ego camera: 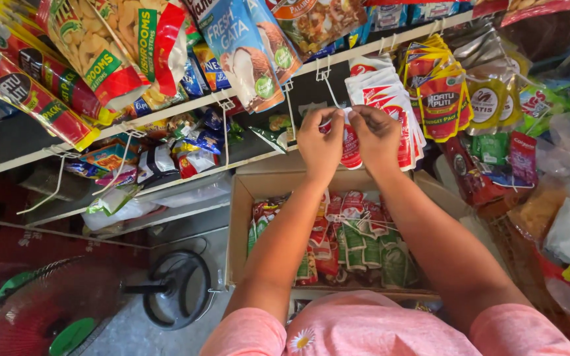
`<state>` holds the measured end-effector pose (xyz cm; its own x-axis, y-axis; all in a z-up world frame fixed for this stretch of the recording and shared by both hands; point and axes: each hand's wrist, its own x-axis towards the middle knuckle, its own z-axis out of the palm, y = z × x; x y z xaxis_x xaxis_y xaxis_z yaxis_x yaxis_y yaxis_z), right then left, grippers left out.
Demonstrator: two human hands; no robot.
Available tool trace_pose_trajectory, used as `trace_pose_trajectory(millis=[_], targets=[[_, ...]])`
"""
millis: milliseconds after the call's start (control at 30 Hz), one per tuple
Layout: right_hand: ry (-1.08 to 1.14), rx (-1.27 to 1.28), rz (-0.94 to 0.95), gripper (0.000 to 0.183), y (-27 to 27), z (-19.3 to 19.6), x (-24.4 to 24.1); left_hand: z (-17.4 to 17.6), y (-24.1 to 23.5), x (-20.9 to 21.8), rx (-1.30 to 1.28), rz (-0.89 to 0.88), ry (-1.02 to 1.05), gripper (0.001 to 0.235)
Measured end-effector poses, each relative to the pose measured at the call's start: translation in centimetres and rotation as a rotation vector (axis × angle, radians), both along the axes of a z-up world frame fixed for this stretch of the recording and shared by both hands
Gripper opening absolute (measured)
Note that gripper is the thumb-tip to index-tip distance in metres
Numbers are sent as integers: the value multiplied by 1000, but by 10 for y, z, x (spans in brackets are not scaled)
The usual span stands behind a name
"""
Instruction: The person sorts and hangs condiment packets, including soy sauce and hot sauce, from a cardboard box onto display hooks and wire shelves.
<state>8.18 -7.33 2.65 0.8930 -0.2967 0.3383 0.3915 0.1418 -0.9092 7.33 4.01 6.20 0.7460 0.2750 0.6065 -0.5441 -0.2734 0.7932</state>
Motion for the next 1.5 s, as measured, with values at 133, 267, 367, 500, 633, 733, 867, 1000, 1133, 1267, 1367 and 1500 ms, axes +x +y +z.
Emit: trace_pose_trajectory(millis=[133,267,367,500,633,733,867,1000,1133,1267,1367,1500], targets=[[4,27,29,12,0,-5,1,-3,-1,4,29,14,30,11],[-20,61,57,10,-2,-14,-1,-7,-1,1,29,10,19,12],[-1,62,56,8,-2,-20,7,-14,1,6,41,10,18,12],[48,36,69,11,-1,-39,22,-25,5,18,67,5,31,10],[-103,-37,7,25,12,-54,29,-41,9,36,107,45,5,9],[-301,-60,-85,34,26,-66,31,-56,13,61,149,79,54,12],[-8,-103,26,50,32,-69,37,-73,13,92,167,97,119,21],[-267,-622,-129,61,22,-93,77,-89,12,125,158,180,44,22],[-161,-272,80,60,24,-95,101,-97,14,147,180,214,25,24],[-198,-520,15,57,21,-105,111,-104,15,154,174,255,93,25],[-93,-409,101,55,24,-114,84,-132,19,151,236,275,195,26],[-13,-187,174,54,31,-117,26,-148,24,108,79,162,128,27]])
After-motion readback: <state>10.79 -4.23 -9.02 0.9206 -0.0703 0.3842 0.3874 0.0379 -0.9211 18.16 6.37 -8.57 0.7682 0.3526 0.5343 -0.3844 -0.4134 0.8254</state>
